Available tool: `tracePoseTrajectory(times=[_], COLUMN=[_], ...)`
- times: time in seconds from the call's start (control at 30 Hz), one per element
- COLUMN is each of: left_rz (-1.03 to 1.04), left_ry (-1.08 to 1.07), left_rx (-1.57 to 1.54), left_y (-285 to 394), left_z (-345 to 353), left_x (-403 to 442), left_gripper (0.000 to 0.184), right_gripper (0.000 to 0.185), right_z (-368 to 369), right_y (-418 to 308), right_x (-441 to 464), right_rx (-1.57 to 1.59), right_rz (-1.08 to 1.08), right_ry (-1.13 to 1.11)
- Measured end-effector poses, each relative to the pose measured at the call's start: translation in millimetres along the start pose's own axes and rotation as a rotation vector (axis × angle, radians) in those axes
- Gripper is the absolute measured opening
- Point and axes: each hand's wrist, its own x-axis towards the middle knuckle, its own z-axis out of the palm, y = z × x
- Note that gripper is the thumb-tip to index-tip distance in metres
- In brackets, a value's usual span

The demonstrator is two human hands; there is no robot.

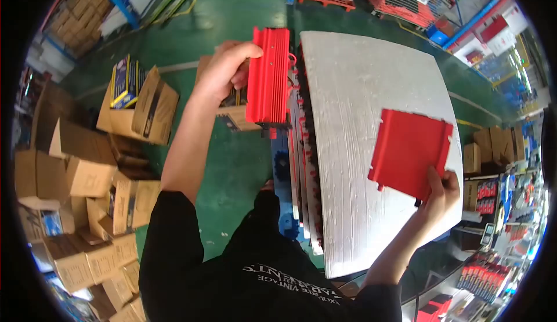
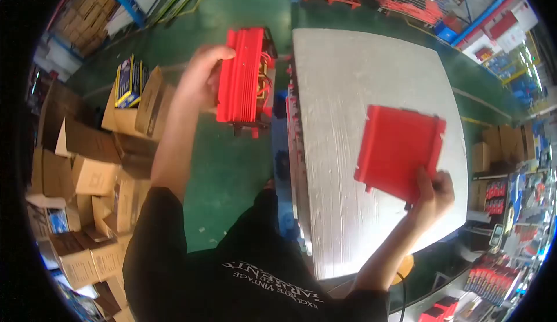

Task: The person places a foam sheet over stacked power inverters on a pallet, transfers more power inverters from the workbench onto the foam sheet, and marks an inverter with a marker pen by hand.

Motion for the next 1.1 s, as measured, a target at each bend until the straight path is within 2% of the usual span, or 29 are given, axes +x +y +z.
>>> tracePoseTrajectory(times=[0.03,0.13,0.23,0.3,0.47,0.7,0.8,0.87,1.0,1.1], left_rz=[-0.007,-0.105,-0.096,-0.085,-0.156,-0.168,-0.2,-0.2,-0.242,-0.228], left_ry=[-0.009,-0.057,-0.244,-0.246,-0.25,-0.252,-0.255,-0.243,-0.247,-0.309], left_rx=[0.012,0.078,0.104,0.122,0.082,0.132,-0.014,-0.009,0.085,0.1], left_y=[-4.2,-14.0,-25.7,-37.6,-50.7,-52.8,-67.7,-62.6,-46.2,-40.3], left_z=[6.5,26.8,44.1,51.2,59.2,67.2,66.3,70.5,83.5,90.2], left_x=[25.6,93.3,152.3,184.2,249.6,294.6,310.8,307.4,297.8,295.2], left_gripper=[0.032,0.035,0.036,0.035,0.033,0.034,0.035,0.035,0.033,0.032], right_gripper=[0.021,0.02,0.025,0.024,0.02,0.025,0.022,0.023,0.02,0.027], right_z=[25.8,104.8,179.4,226.2,314.9,366.7,375.5,379.3,379.1,378.8], right_y=[0.4,-0.6,10.0,20.2,33.8,25.7,33.3,36.9,33.8,31.0], right_x=[17.3,69.9,125.3,159.7,213.6,245.6,248.6,248.8,249.6,245.5], right_rx=[0.003,-0.243,-0.344,-0.361,-0.471,-0.592,-0.579,-0.517,-0.558,-0.554], right_rz=[-0.021,-0.086,-0.182,-0.213,-0.366,-0.254,-0.274,-0.321,-0.278,-0.265], right_ry=[-0.02,-0.097,-0.24,-0.319,-0.33,-0.446,-0.443,-0.436,-0.55,-0.602])
